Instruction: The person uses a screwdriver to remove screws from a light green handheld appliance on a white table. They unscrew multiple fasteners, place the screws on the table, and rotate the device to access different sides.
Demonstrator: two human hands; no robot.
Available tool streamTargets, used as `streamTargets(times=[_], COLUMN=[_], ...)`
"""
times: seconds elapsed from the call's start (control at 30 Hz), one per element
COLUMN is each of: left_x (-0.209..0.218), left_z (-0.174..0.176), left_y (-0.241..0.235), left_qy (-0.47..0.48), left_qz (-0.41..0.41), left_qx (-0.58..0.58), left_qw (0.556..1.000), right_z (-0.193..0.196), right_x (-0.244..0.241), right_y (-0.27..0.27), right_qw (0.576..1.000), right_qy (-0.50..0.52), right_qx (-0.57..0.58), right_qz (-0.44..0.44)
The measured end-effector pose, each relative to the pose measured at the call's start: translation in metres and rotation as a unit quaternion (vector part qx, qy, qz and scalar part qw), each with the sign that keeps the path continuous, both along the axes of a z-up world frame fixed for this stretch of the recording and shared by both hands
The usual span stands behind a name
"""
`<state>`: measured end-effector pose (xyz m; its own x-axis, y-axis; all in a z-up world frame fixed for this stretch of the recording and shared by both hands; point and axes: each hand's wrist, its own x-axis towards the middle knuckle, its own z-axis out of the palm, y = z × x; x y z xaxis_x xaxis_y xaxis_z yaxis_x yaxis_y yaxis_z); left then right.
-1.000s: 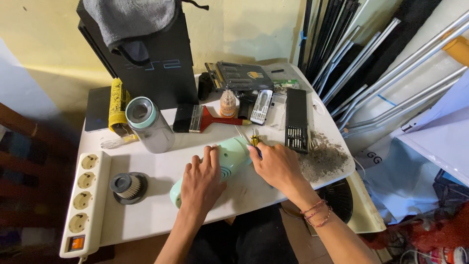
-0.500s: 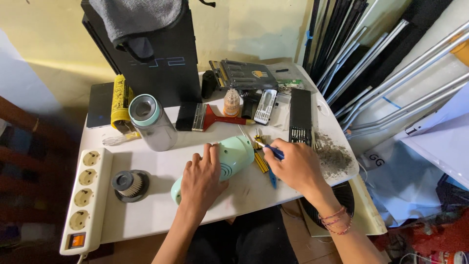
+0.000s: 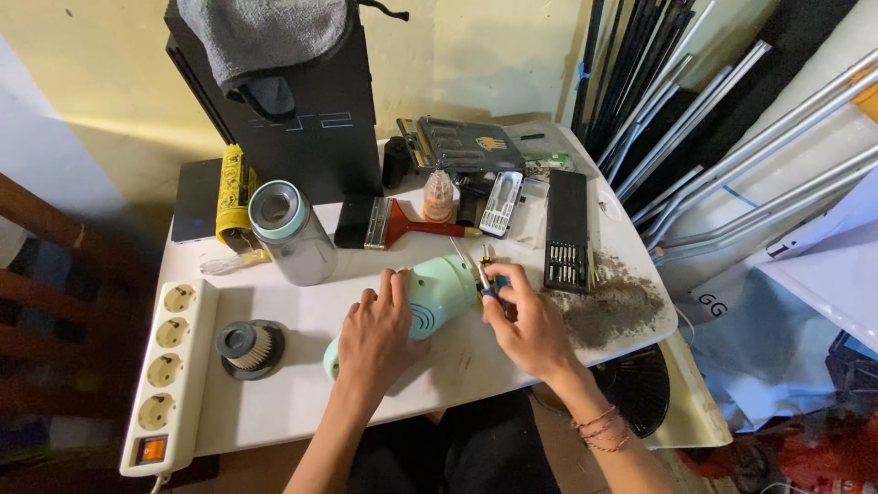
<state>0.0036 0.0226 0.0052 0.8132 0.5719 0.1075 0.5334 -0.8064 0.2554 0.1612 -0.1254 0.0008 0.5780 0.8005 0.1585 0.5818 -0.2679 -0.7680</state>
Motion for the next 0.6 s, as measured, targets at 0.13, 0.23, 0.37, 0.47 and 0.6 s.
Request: streamTargets(times=[0.13,0.23,0.37,0.47,0.6], left_x=[-0.002,-0.004,-0.007,-0.009,-0.009], left_z=[-0.010,-0.014,-0.018,-0.018,-0.016], left_y=[0.010,0.017,0.022,0.024,0.021], left_qy=[-0.017,-0.048,-0.101,-0.109,-0.106], left_qz=[0.010,0.006,0.005,0.006,0.003], left_qx=[-0.024,-0.042,-0.069,-0.077,-0.067], left_qw=[1.000,0.998,0.992,0.991,0.992], right_z=[-0.007,-0.014,-0.047,-0.060,-0.065], right_x=[-0.009,-0.016,-0.017,-0.019,-0.021], right_y=[0.008,0.015,0.019,0.022,0.023], right_qw=[0.995,0.980,0.972,0.967,0.956], right_qy=[0.082,0.187,0.211,0.204,0.241], right_qx=[0.038,0.051,0.094,0.146,0.164], right_qz=[0.042,0.036,0.039,0.053,0.028])
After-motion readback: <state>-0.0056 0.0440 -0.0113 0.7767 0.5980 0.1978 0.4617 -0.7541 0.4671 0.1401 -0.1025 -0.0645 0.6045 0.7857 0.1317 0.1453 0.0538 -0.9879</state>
